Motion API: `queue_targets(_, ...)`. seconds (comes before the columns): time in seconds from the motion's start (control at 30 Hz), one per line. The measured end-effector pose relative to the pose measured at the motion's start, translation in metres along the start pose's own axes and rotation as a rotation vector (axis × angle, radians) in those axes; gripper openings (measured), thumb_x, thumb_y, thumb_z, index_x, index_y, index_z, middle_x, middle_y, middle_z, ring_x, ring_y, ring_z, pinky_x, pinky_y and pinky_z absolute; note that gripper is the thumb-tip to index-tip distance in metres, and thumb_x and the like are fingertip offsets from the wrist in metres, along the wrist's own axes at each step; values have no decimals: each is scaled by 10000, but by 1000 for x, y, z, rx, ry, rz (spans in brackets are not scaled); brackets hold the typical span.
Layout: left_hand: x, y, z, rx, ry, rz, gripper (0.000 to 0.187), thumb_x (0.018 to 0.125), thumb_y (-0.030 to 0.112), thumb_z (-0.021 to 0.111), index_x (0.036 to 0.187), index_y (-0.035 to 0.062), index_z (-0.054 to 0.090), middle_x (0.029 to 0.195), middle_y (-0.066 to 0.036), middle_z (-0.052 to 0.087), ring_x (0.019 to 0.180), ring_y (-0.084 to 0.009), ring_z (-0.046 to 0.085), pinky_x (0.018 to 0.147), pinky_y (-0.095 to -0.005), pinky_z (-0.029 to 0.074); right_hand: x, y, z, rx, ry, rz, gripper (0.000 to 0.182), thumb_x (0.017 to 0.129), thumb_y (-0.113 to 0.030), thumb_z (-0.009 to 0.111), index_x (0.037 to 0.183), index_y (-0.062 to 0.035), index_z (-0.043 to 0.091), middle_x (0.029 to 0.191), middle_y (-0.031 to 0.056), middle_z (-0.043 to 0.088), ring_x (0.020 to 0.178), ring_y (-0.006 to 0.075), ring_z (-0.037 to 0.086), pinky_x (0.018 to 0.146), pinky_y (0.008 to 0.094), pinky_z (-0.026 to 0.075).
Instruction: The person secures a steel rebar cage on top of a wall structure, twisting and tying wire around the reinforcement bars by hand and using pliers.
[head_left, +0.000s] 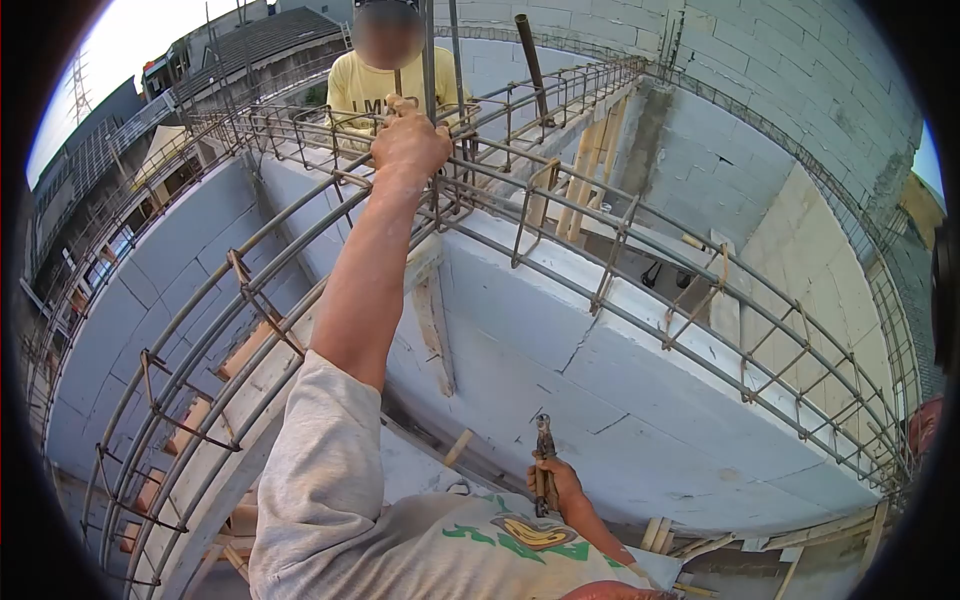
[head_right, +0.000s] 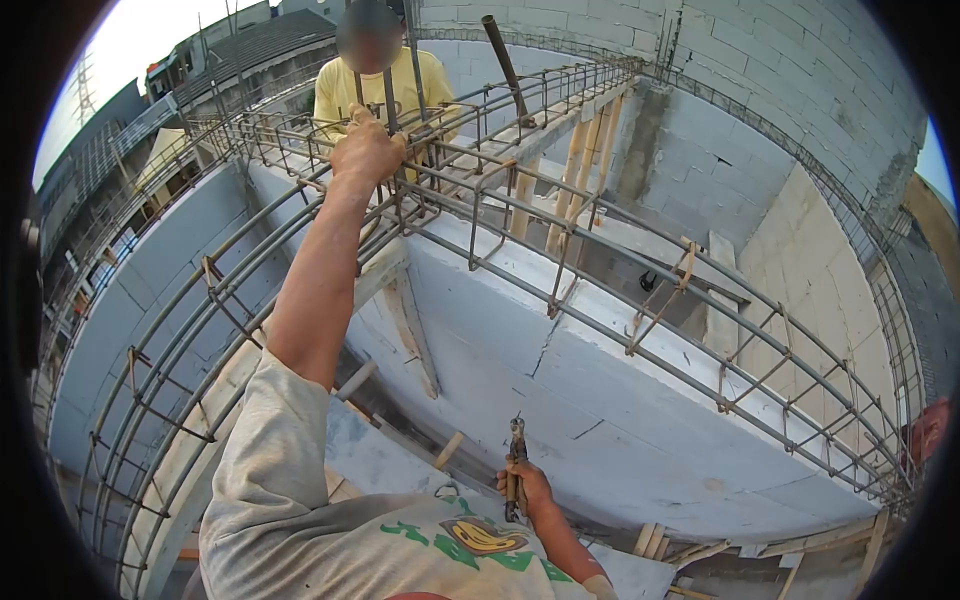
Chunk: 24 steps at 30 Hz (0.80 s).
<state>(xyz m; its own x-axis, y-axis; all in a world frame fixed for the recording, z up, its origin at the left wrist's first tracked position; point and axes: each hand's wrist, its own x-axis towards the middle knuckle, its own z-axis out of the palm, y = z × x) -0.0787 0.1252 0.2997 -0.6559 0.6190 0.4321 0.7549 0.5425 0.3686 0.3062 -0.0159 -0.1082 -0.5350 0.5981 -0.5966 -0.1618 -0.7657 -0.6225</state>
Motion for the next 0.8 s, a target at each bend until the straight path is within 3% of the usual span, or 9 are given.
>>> queue_targets(0.2, 1, 3, 1, -47, 5, -2, 851, 842, 303, 548, 1416, -143, 105, 1319, -320, 450, 1120, -403, 560, 925, -421, 476, 9, 0, 10, -40, -27, 36, 354, 853, -166, 555, 1171, -28, 485, 842, 127, 630, 622, 205, 621, 580, 327, 531)
queue_targets(0.33, 0, 5, 0, -40, 0, -1, 876, 837, 316, 554, 1420, -143, 88, 1338, -324, 428, 1140, -400, 545, 939, -419, 471, 12, -1, 6, -34, -15, 55, 347, 853, -164, 551, 1166, -28, 485, 836, 128, 628, 628, 207, 625, 577, 325, 531)
queue_targets(0.53, 8, -1, 11, 8, 48, 5, 854, 853, 364, 545, 1405, -150, 144, 1268, -319, 499, 1052, -403, 600, 898, -433, 494, 19, -4, 9, -29, -21, 64, 305, 846, -164, 560, 1118, -34, 510, 819, 121, 623, 631, 211, 626, 566, 331, 530)
queue_targets(0.63, 4, -1, 14, 39, 142, 73, 847, 864, 447, 555, 1379, -146, 237, 1148, -301, 585, 1011, -380, 625, 849, -433, 506, 12, -3, 11, -14, 21, 37, 267, 838, -181, 575, 1056, -33, 532, 799, 111, 620, 617, 209, 617, 551, 335, 521)
queue_targets(0.67, 10, -7, 20, 23, 139, 89, 865, 873, 486, 524, 1411, -102, 187, 1154, -329, 569, 1029, -426, 607, 872, -464, 484, 13, -1, 13, -15, 19, 37, 255, 835, -188, 581, 1032, -32, 540, 790, 107, 618, 611, 208, 614, 544, 337, 517)
queue_targets(0.77, 11, -6, 17, 84, 110, 40, 863, 875, 507, 518, 1421, -78, 194, 1180, -288, 577, 1040, -435, 597, 880, -472, 474, 16, 8, 5, -3, -19, 67, 314, 853, -176, 562, 1130, -44, 493, 829, 115, 625, 658, 205, 625, 572, 342, 527)
queue_targets(0.8, 19, -14, 23, 89, 103, 64, 864, 872, 515, 520, 1419, -76, 208, 1194, -284, 571, 1049, -434, 591, 882, -478, 470, 15, 12, 6, -12, 2, 59, 262, 838, -193, 579, 1044, -43, 519, 800, 110, 621, 630, 206, 616, 548, 338, 515)
